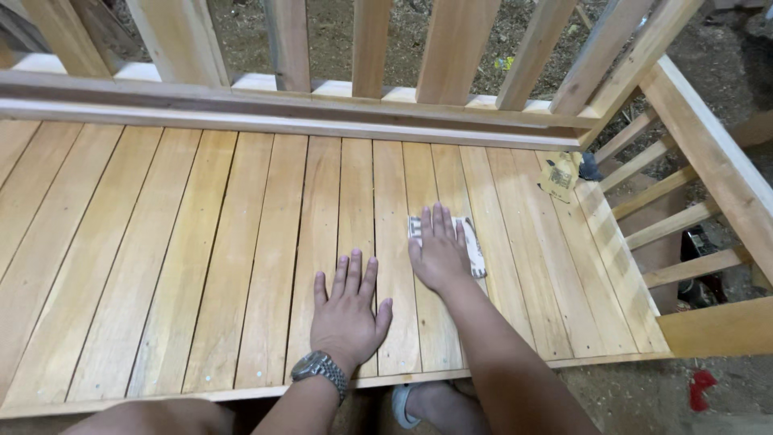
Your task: The person sands a wooden bench or crib frame, first rubbing sandpaper along the horizontal rail between the slats and then wiping the sandpaper across the slatted seat boards, working section by section. At the end they use a sanding block on the outer edge of the frame.
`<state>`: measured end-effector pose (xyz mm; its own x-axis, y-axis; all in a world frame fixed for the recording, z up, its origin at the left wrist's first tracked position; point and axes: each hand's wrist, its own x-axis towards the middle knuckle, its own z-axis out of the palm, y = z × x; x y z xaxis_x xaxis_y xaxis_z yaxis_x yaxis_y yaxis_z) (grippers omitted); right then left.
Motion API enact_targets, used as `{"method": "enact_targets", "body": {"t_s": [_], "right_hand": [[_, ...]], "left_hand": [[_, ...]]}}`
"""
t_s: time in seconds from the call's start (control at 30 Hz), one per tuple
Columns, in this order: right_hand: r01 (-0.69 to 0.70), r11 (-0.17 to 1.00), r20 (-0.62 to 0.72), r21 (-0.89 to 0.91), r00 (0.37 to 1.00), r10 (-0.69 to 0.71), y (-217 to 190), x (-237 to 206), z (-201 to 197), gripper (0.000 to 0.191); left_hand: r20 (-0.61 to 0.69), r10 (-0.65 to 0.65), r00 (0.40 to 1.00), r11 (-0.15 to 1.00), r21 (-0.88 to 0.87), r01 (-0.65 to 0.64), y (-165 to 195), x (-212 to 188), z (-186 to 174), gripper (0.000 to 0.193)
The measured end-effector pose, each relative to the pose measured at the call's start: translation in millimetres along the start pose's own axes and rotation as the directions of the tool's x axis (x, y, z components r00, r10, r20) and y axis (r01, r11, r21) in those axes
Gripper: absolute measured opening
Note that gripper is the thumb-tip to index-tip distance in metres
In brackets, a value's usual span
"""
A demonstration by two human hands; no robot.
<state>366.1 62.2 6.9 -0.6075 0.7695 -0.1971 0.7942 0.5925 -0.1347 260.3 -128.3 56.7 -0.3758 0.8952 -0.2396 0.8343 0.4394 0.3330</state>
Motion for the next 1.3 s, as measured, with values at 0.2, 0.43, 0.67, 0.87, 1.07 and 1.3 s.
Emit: {"method": "enact_targets", "body": {"t_s": [0.2, 0.43, 0.67, 0.87, 1.07, 1.3], "right_hand": [[0.137, 0.989, -0.022, -0.055, 0.990, -0.138, -24.7, -95.7, 18.1, 0.076], [0.112, 0.991, 0.068, -0.068, 0.992, -0.108, -42.4, -78.6, 8.5, 0.078], [0.055, 0.998, -0.044, 0.030, 0.998, -0.053, -50.4, 48.8, -0.3, 0.079], [-0.059, 0.997, 0.021, -0.044, 0.998, 0.060, -52.3, -65.5, 12.3, 0.079], [-0.049, 0.997, 0.061, -0.061, 0.997, 0.053, -55.5, -41.2, 6.8, 0.077], [-0.040, 0.999, 0.035, 0.009, 0.999, 0.039, -68.3, 121.9, 1.7, 0.076]], "left_hand": [[-0.039, -0.009, 0.999, 0.999, -0.048, 0.007, -5.0, 1.9, 14.9, 0.075], [-0.055, -0.012, 0.998, 0.999, -0.052, 0.009, -7.6, 2.5, 16.9, 0.070], [0.026, -0.038, 0.999, 0.994, -0.102, 0.040, -5.3, 14.9, -0.4, 0.070], [0.050, -0.048, 0.998, 0.992, -0.116, 0.053, -8.8, 26.0, 14.7, 0.071], [-0.488, 0.082, 0.869, 0.996, 0.021, -0.082, -15.5, 29.3, 33.6, 0.067], [-0.023, -0.017, 1.000, 0.991, -0.134, 0.014, -16.3, 27.0, 22.6, 0.072]]}}
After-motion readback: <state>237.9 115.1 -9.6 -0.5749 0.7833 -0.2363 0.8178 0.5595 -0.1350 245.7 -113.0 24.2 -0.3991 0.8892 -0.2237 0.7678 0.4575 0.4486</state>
